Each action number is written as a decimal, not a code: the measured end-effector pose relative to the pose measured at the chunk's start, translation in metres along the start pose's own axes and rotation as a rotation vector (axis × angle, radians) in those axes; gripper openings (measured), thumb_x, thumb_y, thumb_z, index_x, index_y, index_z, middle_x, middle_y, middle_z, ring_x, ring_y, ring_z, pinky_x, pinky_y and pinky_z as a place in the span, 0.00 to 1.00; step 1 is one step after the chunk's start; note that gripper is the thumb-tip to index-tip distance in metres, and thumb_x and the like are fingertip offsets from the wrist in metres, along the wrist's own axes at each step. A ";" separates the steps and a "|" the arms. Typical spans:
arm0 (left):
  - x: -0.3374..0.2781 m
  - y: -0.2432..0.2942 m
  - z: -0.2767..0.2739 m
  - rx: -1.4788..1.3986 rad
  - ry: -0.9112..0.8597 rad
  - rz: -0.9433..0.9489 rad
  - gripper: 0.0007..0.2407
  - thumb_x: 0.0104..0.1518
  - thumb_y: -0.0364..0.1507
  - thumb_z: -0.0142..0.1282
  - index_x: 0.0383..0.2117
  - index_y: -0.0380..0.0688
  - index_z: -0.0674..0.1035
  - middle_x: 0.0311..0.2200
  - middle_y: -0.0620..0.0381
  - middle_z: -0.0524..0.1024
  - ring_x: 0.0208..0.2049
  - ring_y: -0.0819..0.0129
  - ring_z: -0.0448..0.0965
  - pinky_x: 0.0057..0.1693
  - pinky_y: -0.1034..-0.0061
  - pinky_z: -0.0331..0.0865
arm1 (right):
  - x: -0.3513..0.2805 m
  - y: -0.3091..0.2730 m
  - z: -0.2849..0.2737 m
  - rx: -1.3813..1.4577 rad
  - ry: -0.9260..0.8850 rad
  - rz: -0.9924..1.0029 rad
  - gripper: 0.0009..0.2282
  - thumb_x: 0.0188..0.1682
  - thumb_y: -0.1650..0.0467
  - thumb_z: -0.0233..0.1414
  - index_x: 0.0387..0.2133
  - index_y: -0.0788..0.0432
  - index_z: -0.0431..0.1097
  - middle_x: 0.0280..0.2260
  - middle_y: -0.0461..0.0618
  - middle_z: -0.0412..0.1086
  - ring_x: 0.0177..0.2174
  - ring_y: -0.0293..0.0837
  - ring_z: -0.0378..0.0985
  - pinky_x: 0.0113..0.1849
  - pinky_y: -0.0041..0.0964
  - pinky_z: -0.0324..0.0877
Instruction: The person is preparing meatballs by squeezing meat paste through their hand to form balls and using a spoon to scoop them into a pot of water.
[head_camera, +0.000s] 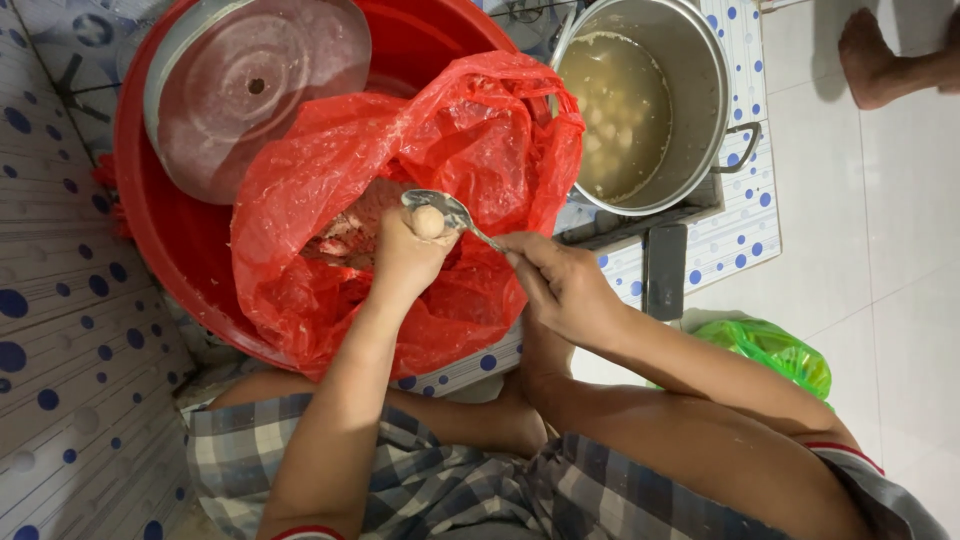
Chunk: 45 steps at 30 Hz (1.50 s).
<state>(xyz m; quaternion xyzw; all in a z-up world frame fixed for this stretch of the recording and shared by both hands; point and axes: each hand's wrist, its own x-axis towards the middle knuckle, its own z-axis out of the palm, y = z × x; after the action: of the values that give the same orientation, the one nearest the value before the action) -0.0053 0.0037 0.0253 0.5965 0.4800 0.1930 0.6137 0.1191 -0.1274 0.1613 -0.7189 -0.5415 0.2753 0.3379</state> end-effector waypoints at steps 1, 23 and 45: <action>0.001 -0.008 0.002 0.000 -0.001 0.000 0.04 0.44 0.27 0.69 0.21 0.43 0.83 0.15 0.54 0.78 0.21 0.65 0.83 0.29 0.71 0.74 | 0.000 0.003 0.001 0.000 0.000 0.001 0.09 0.54 0.78 0.49 0.44 0.65 0.75 0.28 0.60 0.77 0.29 0.58 0.84 0.32 0.44 0.77; 0.014 -0.044 -0.005 0.496 0.069 0.107 0.08 0.53 0.36 0.64 0.22 0.49 0.81 0.19 0.50 0.79 0.31 0.43 0.82 0.37 0.53 0.75 | 0.023 0.214 -0.088 0.296 0.471 0.433 0.08 0.59 0.73 0.49 0.45 0.65 0.74 0.17 0.49 0.65 0.14 0.34 0.64 0.17 0.26 0.57; 0.024 -0.095 -0.018 0.767 -0.273 -0.252 0.11 0.59 0.34 0.57 0.41 0.42 0.76 0.41 0.38 0.81 0.51 0.41 0.79 0.55 0.48 0.74 | 0.009 0.286 -0.100 -0.320 0.245 0.447 0.11 0.63 0.74 0.46 0.52 0.64 0.74 0.30 0.58 0.75 0.34 0.56 0.80 0.35 0.51 0.73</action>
<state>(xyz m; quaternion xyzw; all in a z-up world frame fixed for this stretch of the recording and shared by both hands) -0.0413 0.0125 -0.0674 0.7381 0.5007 -0.1567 0.4242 0.3668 -0.1900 -0.0014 -0.8923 -0.3613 0.1653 0.2143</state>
